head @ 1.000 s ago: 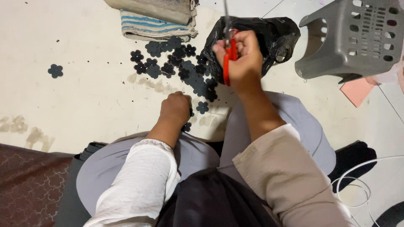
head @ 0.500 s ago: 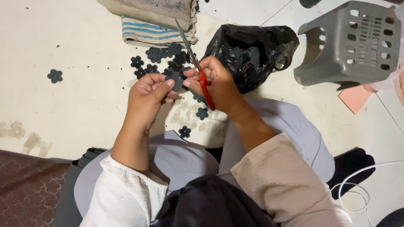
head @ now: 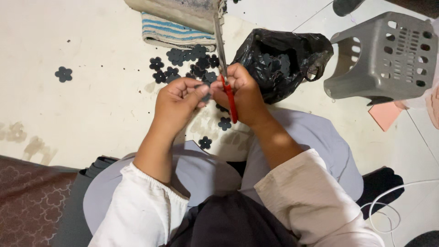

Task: The person sits on the floor and uses red-handled scissors to trim small black flower-shaped fabric pieces. They pick up each piece, trim the edges, and place the finished pieces into a black plastic bag. The process is repeated continuously throughout the clip.

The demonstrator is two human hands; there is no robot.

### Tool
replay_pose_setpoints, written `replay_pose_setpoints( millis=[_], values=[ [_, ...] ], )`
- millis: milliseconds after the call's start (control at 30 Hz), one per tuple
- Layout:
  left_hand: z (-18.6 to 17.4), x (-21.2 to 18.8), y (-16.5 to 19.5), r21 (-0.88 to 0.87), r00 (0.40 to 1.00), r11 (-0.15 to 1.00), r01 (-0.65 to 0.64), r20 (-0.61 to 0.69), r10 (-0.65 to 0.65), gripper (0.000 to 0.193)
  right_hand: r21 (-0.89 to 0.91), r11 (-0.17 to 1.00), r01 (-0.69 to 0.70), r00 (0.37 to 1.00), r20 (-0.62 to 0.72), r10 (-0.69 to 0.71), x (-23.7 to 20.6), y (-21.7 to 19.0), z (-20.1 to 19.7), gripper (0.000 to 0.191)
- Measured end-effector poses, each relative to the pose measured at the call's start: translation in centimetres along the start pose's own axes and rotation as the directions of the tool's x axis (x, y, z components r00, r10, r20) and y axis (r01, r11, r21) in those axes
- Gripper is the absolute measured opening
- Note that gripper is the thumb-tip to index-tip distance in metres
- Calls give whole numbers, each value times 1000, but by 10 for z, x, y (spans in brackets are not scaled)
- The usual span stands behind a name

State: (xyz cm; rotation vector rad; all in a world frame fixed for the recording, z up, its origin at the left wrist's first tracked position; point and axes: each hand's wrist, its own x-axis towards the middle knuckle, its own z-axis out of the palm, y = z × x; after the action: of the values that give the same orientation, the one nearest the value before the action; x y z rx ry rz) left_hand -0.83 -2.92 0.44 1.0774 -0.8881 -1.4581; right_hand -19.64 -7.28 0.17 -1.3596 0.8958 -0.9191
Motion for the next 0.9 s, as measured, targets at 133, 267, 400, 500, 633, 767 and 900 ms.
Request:
replay_pose_setpoints(
  millis=[133,267,400,500,633,767,900],
  values=[
    [-1,7,7,-78,976,983,165,-131,-174,48,-32,999,3,1000,-8,-3,-2,2,5,35],
    [-9,6,20,-13,853,863,505,-142,-502,57,32,998,-50,997,-65,52,-4,-1,5,36],
    [-10,5,16,-266,930,897,354,0,-367,18,-37,997,62,998,-8,-62,-3,-6,5,36],
    [-13,4,8,-273,963,931,244,-40,-265,7,-14,999,37,999,4,-37,-4,-11,4,34],
    [-17,5,2,-213,993,972,103,-36,-113,9,129,992,16,996,-88,-4,3,-16,5,32],
    [-15,6,0,-158,999,986,50,4,-50,10,149,957,-248,948,-168,272,4,-21,2,34],
    [-16,3,0,-243,992,962,124,23,-122,12,188,980,-72,992,-90,90,3,-18,5,37]
  ],
)
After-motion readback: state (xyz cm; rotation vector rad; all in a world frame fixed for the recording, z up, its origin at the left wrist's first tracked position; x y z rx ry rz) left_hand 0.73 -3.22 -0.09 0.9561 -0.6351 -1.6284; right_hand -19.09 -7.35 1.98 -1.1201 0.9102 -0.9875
